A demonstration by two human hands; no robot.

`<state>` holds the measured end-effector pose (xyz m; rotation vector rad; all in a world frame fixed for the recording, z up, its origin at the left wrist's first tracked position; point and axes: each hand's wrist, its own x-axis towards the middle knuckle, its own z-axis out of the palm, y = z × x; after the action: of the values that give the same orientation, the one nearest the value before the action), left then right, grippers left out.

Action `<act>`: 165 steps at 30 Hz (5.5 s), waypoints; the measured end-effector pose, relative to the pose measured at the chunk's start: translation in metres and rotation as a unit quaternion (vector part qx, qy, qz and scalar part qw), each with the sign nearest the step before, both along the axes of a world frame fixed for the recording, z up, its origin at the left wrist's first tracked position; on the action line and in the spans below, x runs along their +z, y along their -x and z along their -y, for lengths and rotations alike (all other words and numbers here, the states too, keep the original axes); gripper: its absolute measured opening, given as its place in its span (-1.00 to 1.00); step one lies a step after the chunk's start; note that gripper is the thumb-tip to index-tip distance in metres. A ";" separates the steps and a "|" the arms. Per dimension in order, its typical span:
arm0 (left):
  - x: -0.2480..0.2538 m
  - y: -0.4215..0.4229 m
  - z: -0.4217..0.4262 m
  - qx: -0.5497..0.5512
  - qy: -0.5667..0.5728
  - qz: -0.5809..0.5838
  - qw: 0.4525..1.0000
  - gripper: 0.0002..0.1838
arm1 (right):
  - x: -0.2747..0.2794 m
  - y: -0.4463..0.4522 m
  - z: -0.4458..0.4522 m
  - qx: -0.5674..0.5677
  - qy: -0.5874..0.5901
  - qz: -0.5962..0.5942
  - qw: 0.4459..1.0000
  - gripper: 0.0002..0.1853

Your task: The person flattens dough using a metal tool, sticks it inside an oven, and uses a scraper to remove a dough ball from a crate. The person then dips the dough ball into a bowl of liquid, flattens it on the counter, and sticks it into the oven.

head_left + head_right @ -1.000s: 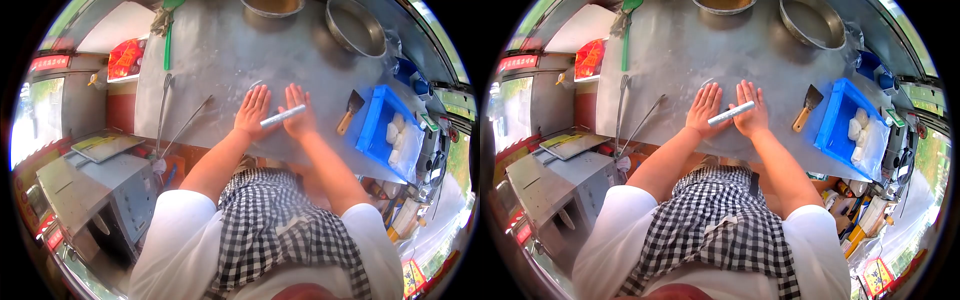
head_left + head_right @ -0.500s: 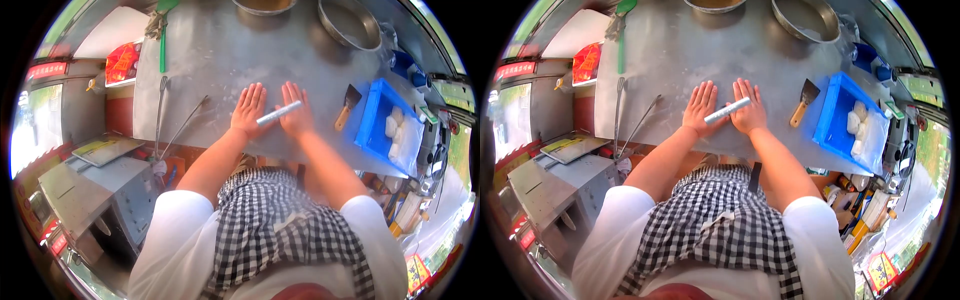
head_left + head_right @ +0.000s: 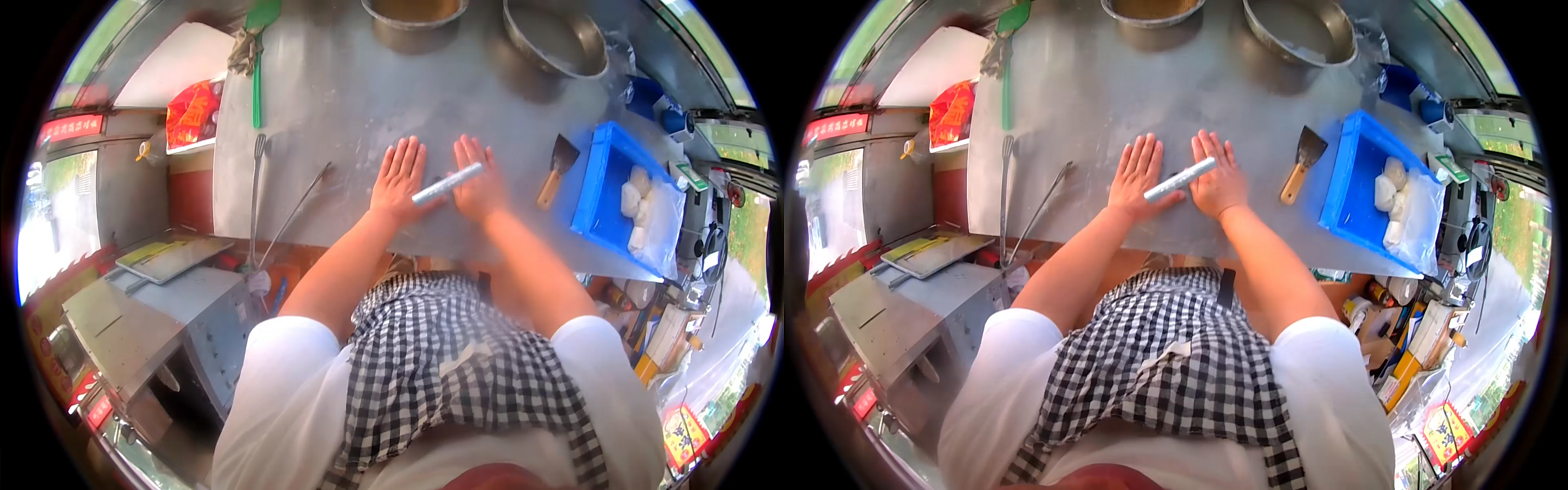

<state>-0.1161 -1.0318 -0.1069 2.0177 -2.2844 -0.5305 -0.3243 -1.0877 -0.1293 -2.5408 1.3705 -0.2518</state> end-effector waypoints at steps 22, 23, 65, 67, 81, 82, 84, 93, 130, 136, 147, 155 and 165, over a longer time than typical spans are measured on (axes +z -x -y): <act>-0.009 0.006 -0.028 -0.029 0.103 -0.013 0.994 0.02 | -0.001 0.005 -0.036 0.007 -0.001 0.022 1.000 -0.25; -0.009 0.007 -0.047 -0.036 0.081 -0.023 0.996 0.02 | -0.001 0.005 -0.041 0.008 -0.004 0.010 1.000 -0.25; 0.148 -0.155 0.133 0.142 0.170 -0.306 0.926 -0.78 | 0.019 0.058 -0.015 -0.348 -0.157 0.195 0.904 -0.52; 0.132 -0.180 0.142 0.135 0.176 -0.236 0.946 -0.74 | 0.018 0.046 -0.023 -0.334 -0.153 0.171 0.914 -0.52; 0.038 -0.235 0.153 0.203 0.086 -0.076 0.972 -0.58 | 0.041 0.016 -0.018 -0.390 -0.271 0.039 0.879 -0.61; 0.038 -0.234 0.153 0.205 0.096 -0.067 0.972 -0.56 | 0.037 0.018 -0.017 -0.389 -0.284 0.040 0.875 -0.61; 0.038 -0.232 0.148 0.182 0.173 -0.048 0.967 -0.52 | 0.031 0.024 -0.012 -0.372 -0.314 0.038 0.872 -0.61; 0.054 -0.060 -0.023 -0.197 0.115 -0.254 0.940 -0.56 | 0.038 0.027 -0.020 -0.354 -0.286 0.052 0.889 -0.66; 0.015 0.004 -0.017 0.469 -0.142 -0.654 0.577 -0.61 | 0.105 -0.050 -0.011 -0.210 -0.542 0.261 0.771 -0.75; -0.036 -0.031 -0.055 0.421 -0.230 -0.814 0.328 -0.61 | 0.160 -0.105 -0.077 0.051 -0.386 0.199 0.899 -0.74; 0.002 -0.021 -0.106 0.332 -0.131 -0.805 0.474 -0.41 | 0.189 -0.095 -0.103 0.202 -0.481 0.119 0.845 -0.68; 0.036 -0.020 -0.141 0.277 0.083 -0.672 0.682 -0.25 | 0.194 -0.075 -0.130 0.278 -0.496 0.138 0.811 -0.58; 0.135 -0.072 -0.224 0.306 0.226 -0.821 0.426 -0.51 | 0.220 -0.113 -0.211 0.406 -0.390 0.194 0.803 -0.57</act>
<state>-0.0443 -0.8077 0.0280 0.7618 -0.2861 -0.9269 -0.2117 -0.8772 0.0906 -1.9431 0.0785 -0.0134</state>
